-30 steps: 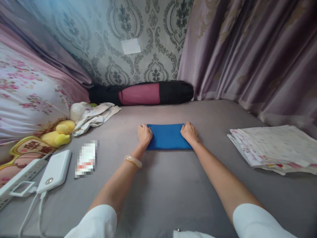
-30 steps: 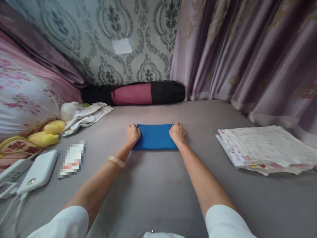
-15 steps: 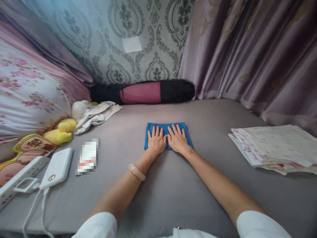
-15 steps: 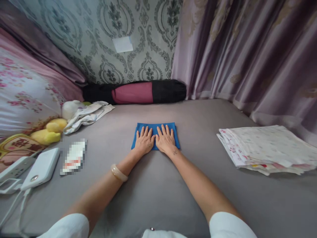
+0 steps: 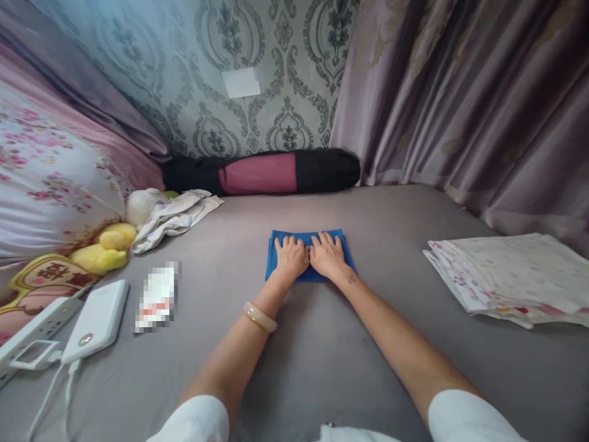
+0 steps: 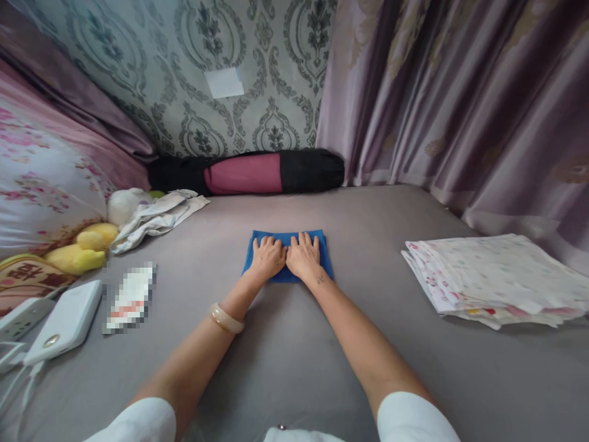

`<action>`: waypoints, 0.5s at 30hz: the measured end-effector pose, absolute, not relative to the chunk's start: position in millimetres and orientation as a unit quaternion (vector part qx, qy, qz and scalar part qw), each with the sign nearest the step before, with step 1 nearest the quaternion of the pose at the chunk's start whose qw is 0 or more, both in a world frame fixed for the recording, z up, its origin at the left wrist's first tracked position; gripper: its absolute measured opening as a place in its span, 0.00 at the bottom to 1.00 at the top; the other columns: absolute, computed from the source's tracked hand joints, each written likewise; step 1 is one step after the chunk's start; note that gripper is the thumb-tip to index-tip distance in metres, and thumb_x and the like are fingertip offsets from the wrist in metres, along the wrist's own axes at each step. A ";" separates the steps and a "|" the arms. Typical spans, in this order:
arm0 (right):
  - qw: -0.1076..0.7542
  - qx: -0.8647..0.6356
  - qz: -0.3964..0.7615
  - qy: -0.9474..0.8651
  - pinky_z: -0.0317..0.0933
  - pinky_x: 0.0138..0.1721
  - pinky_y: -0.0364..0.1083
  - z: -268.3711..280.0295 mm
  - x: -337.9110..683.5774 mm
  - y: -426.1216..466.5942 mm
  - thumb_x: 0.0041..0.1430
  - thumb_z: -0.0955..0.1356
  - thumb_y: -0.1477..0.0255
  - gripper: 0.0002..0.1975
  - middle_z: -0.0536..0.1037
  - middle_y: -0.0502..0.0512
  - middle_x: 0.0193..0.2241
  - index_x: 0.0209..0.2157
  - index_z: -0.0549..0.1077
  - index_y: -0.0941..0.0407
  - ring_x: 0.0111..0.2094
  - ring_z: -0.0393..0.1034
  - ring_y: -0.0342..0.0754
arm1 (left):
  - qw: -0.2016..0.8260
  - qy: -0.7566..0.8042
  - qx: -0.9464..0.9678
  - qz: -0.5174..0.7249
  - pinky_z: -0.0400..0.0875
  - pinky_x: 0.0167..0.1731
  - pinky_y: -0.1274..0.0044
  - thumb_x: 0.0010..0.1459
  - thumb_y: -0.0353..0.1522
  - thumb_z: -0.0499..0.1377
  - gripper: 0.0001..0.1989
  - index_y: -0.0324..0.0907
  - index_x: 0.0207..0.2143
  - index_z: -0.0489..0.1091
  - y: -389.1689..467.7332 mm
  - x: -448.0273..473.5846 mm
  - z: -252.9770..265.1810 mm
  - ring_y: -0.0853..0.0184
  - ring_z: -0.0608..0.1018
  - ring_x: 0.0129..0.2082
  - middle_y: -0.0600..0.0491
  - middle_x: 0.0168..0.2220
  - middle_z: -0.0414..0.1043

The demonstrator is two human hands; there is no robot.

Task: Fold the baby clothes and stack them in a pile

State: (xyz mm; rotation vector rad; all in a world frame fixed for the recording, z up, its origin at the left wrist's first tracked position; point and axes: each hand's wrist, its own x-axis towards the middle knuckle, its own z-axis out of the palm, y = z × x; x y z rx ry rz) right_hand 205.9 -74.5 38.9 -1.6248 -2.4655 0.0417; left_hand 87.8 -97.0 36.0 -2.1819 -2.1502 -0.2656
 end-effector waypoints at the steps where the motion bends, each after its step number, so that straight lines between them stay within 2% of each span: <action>1: 0.106 -0.539 0.004 -0.835 0.40 0.63 0.60 38.5 205.0 -72.3 0.67 0.54 0.71 0.25 0.60 0.66 0.64 0.61 0.63 0.62 0.65 0.48 0.58 | 0.043 -0.694 -0.712 -0.100 0.49 0.62 0.52 0.66 0.36 0.43 0.21 0.37 0.51 0.69 -92.7 87.0 35.1 0.52 0.64 0.61 0.40 0.57 0.68; 3: 0.114 -0.523 0.001 -0.844 0.36 0.64 0.60 34.7 203.9 -68.4 0.67 0.53 0.71 0.26 0.57 0.64 0.65 0.63 0.61 0.62 0.67 0.44 0.57 | 0.054 -0.682 -0.719 -0.118 0.46 0.63 0.53 0.66 0.35 0.43 0.22 0.38 0.57 0.65 -85.2 84.8 29.5 0.53 0.57 0.65 0.43 0.62 0.62; 5: 0.102 -0.518 0.018 -0.849 0.35 0.65 0.60 28.5 203.8 -65.8 0.67 0.53 0.71 0.26 0.56 0.62 0.66 0.64 0.59 0.62 0.67 0.44 0.56 | 0.042 -0.677 -0.725 -0.117 0.44 0.64 0.53 0.67 0.36 0.41 0.24 0.40 0.62 0.60 -80.9 82.5 20.9 0.54 0.54 0.67 0.46 0.65 0.57; 8: 0.095 -0.523 0.036 -0.847 0.35 0.65 0.60 20.7 204.5 -64.2 0.67 0.53 0.70 0.27 0.57 0.61 0.66 0.64 0.58 0.62 0.67 0.46 0.55 | 0.015 -0.680 -0.726 -0.102 0.45 0.64 0.54 0.67 0.36 0.39 0.26 0.40 0.64 0.58 -80.0 80.2 10.4 0.54 0.56 0.66 0.47 0.65 0.58; 15: 0.105 -0.522 0.043 -0.845 0.34 0.65 0.60 20.0 204.9 -64.3 0.67 0.53 0.70 0.27 0.57 0.60 0.65 0.64 0.59 0.61 0.67 0.46 0.55 | 0.013 -0.683 -0.723 -0.107 0.46 0.64 0.55 0.67 0.37 0.39 0.26 0.41 0.64 0.58 -80.8 79.5 9.9 0.55 0.58 0.66 0.48 0.65 0.58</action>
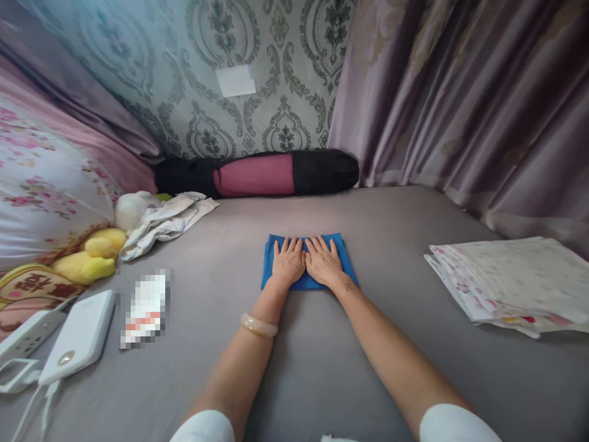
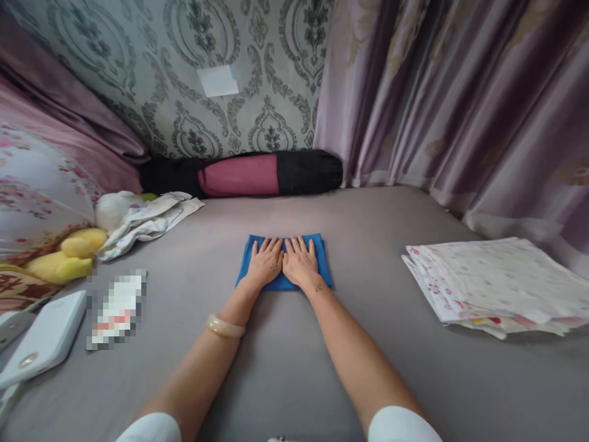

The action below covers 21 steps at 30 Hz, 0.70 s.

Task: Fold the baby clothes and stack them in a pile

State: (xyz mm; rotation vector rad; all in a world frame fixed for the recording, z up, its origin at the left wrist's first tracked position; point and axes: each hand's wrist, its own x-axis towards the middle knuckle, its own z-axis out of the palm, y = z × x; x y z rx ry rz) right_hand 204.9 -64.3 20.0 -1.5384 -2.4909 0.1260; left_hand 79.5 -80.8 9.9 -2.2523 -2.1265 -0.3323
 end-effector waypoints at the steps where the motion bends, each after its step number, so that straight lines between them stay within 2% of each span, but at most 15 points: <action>1: 0.106 -0.522 0.046 -0.845 0.34 0.65 0.60 20.7 205.5 -64.5 0.67 0.53 0.69 0.27 0.57 0.60 0.65 0.64 0.59 0.61 0.67 0.46 0.55 | 0.012 -0.684 -0.721 -0.108 0.46 0.64 0.55 0.67 0.37 0.40 0.26 0.41 0.63 0.59 -80.8 79.1 11.1 0.55 0.58 0.66 0.48 0.65 0.59; 7: 0.120 -0.552 0.022 -0.825 0.32 0.65 0.61 22.7 212.3 -65.7 0.68 0.53 0.68 0.27 0.54 0.62 0.67 0.65 0.57 0.61 0.68 0.41 0.56 | 0.058 -0.704 -0.696 -0.126 0.42 0.64 0.53 0.67 0.40 0.39 0.28 0.37 0.64 0.57 -84.8 72.8 18.6 0.52 0.51 0.68 0.44 0.66 0.56; 16: 0.096 -0.566 0.030 -0.818 0.33 0.65 0.61 20.5 213.4 -65.8 0.68 0.53 0.67 0.27 0.55 0.61 0.66 0.65 0.57 0.58 0.68 0.42 0.55 | 0.025 -0.718 -0.692 -0.078 0.46 0.63 0.53 0.67 0.43 0.39 0.29 0.41 0.64 0.58 -85.1 71.9 16.4 0.51 0.53 0.67 0.44 0.66 0.54; 21: 0.107 -0.578 0.037 -0.808 0.34 0.65 0.59 22.4 216.3 -64.8 0.68 0.52 0.67 0.27 0.54 0.62 0.66 0.65 0.57 0.60 0.68 0.42 0.54 | 0.034 -0.732 -0.674 -0.090 0.48 0.64 0.57 0.67 0.43 0.39 0.30 0.36 0.64 0.56 -86.4 70.1 18.8 0.52 0.54 0.67 0.40 0.67 0.52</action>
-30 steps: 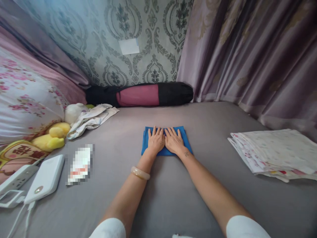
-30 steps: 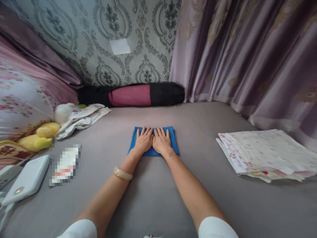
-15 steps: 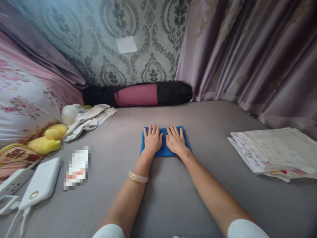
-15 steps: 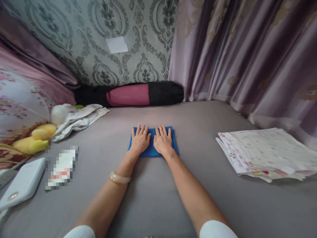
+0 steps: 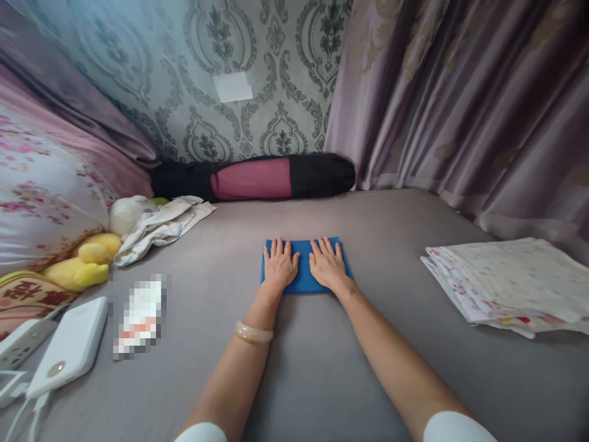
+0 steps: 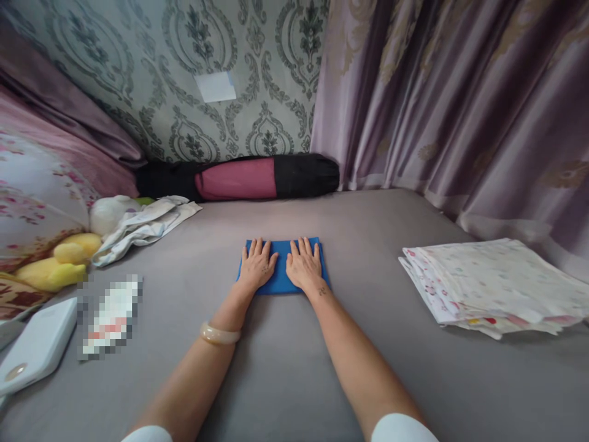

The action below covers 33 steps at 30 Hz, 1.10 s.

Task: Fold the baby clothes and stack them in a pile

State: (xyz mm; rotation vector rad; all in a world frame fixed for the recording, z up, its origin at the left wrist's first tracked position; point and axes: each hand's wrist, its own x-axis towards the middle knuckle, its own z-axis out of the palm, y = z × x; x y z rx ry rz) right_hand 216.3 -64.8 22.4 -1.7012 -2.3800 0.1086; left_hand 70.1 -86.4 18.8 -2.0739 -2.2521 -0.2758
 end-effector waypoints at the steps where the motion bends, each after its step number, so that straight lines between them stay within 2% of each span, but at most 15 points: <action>1: 0.115 -0.589 0.031 -0.799 0.34 0.65 0.59 22.4 217.8 -64.1 0.68 0.52 0.67 0.27 0.54 0.62 0.67 0.65 0.56 0.61 0.68 0.41 0.55 | 0.039 -0.740 -0.665 -0.093 0.48 0.64 0.58 0.67 0.43 0.39 0.30 0.35 0.64 0.56 -86.6 68.6 19.0 0.53 0.53 0.67 0.39 0.67 0.51; 7: 0.104 -0.638 0.030 -0.762 0.38 0.65 0.57 17.4 226.0 -59.3 0.68 0.51 0.66 0.30 0.53 0.64 0.67 0.66 0.53 0.67 0.68 0.42 0.56 | 0.009 -0.762 -0.642 -0.081 0.49 0.63 0.59 0.67 0.44 0.37 0.33 0.32 0.66 0.51 -85.8 59.4 16.4 0.54 0.54 0.67 0.39 0.67 0.51; 24: 0.095 -0.668 0.076 -0.734 0.38 0.65 0.59 18.2 242.4 -54.6 0.68 0.49 0.63 0.32 0.52 0.65 0.67 0.66 0.50 0.68 0.68 0.41 0.57 | -0.026 -0.778 -0.622 -0.079 0.49 0.64 0.57 0.68 0.43 0.34 0.32 0.34 0.66 0.51 -92.2 39.4 17.1 0.54 0.52 0.68 0.43 0.68 0.49; 29: 0.107 -0.677 0.057 -0.726 0.36 0.65 0.61 19.1 234.4 -60.9 0.68 0.49 0.64 0.32 0.51 0.66 0.67 0.66 0.51 0.69 0.68 0.40 0.58 | 0.022 -0.779 -0.621 -0.084 0.47 0.63 0.54 0.68 0.42 0.35 0.32 0.33 0.65 0.55 -96.3 49.2 23.3 0.52 0.52 0.68 0.40 0.67 0.52; 33: 0.121 -0.669 0.029 -0.733 0.37 0.65 0.59 16.9 223.2 -70.5 0.68 0.50 0.65 0.32 0.51 0.69 0.67 0.66 0.51 0.72 0.68 0.40 0.58 | 0.046 -0.775 -0.625 -0.087 0.46 0.64 0.57 0.68 0.43 0.36 0.33 0.32 0.65 0.55 -101.4 65.2 24.9 0.52 0.52 0.68 0.38 0.67 0.50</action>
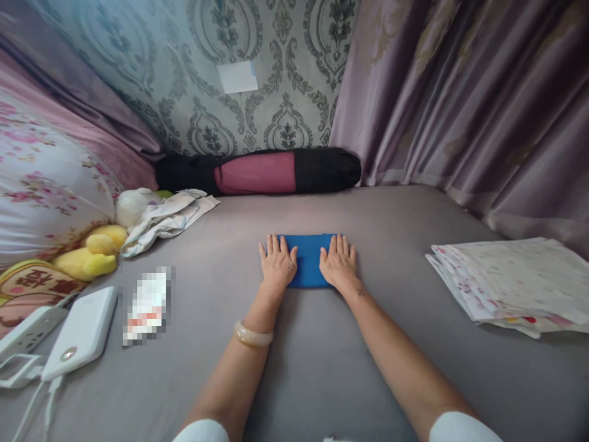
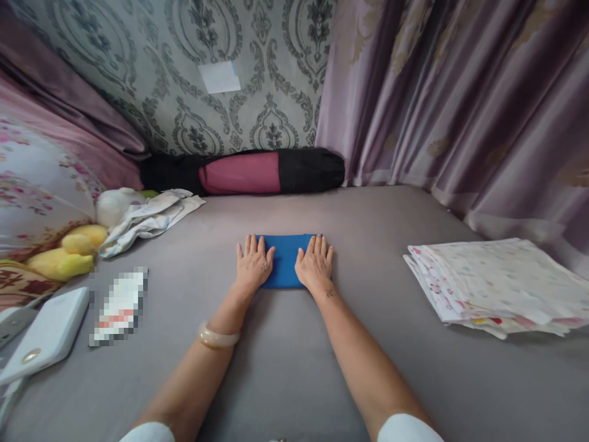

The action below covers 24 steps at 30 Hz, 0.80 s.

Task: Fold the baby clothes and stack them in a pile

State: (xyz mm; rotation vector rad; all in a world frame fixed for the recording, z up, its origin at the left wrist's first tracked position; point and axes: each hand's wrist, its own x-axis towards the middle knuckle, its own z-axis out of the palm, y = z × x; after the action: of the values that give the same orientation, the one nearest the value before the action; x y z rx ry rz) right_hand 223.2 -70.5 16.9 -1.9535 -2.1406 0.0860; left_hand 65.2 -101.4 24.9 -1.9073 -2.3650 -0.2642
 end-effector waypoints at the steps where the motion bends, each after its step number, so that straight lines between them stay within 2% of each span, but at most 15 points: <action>1: 0.121 -0.667 0.026 -0.735 0.38 0.65 0.58 15.8 221.3 -72.1 0.68 0.50 0.65 0.32 0.51 0.70 0.67 0.65 0.51 0.72 0.68 0.41 0.59 | 0.035 -0.775 -0.626 -0.082 0.47 0.64 0.57 0.68 0.44 0.36 0.33 0.31 0.65 0.54 -102.2 68.2 24.0 0.52 0.52 0.68 0.37 0.67 0.49; 5: 0.117 -0.667 0.022 -0.735 0.39 0.65 0.57 11.5 219.5 -73.0 0.68 0.50 0.65 0.32 0.51 0.71 0.66 0.65 0.51 0.72 0.68 0.42 0.59 | 0.012 -0.779 -0.623 -0.073 0.49 0.63 0.57 0.67 0.44 0.37 0.33 0.32 0.66 0.51 -103.0 71.4 19.0 0.52 0.52 0.68 0.37 0.67 0.48; 11: 0.121 -0.672 0.022 -0.730 0.39 0.64 0.58 13.0 220.4 -71.6 0.68 0.51 0.66 0.31 0.52 0.70 0.66 0.65 0.52 0.71 0.67 0.43 0.58 | 0.018 -0.779 -0.622 -0.074 0.48 0.63 0.55 0.67 0.44 0.38 0.32 0.34 0.66 0.52 -102.7 69.6 20.8 0.52 0.53 0.67 0.37 0.67 0.49; 17: 0.126 -0.633 0.023 -0.763 0.36 0.65 0.58 20.8 204.7 -84.1 0.67 0.52 0.67 0.31 0.51 0.68 0.67 0.65 0.52 0.71 0.68 0.42 0.58 | 0.048 -0.768 -0.632 -0.095 0.43 0.65 0.56 0.68 0.40 0.38 0.31 0.29 0.66 0.52 -106.5 90.4 24.9 0.52 0.50 0.68 0.36 0.68 0.48; 24: 0.098 -0.616 0.038 -0.781 0.35 0.66 0.58 17.2 198.9 -91.0 0.66 0.52 0.68 0.31 0.50 0.68 0.67 0.65 0.53 0.72 0.68 0.40 0.58 | -0.013 -0.761 -0.645 -0.069 0.45 0.65 0.58 0.68 0.38 0.37 0.31 0.27 0.65 0.51 -107.7 99.1 21.1 0.53 0.50 0.68 0.36 0.67 0.48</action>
State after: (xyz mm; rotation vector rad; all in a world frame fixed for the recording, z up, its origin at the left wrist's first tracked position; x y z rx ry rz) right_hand 198.9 -91.0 17.2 -1.8228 -2.3098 0.1114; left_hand 99.1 -107.7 21.1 -2.0443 -2.4087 -0.2174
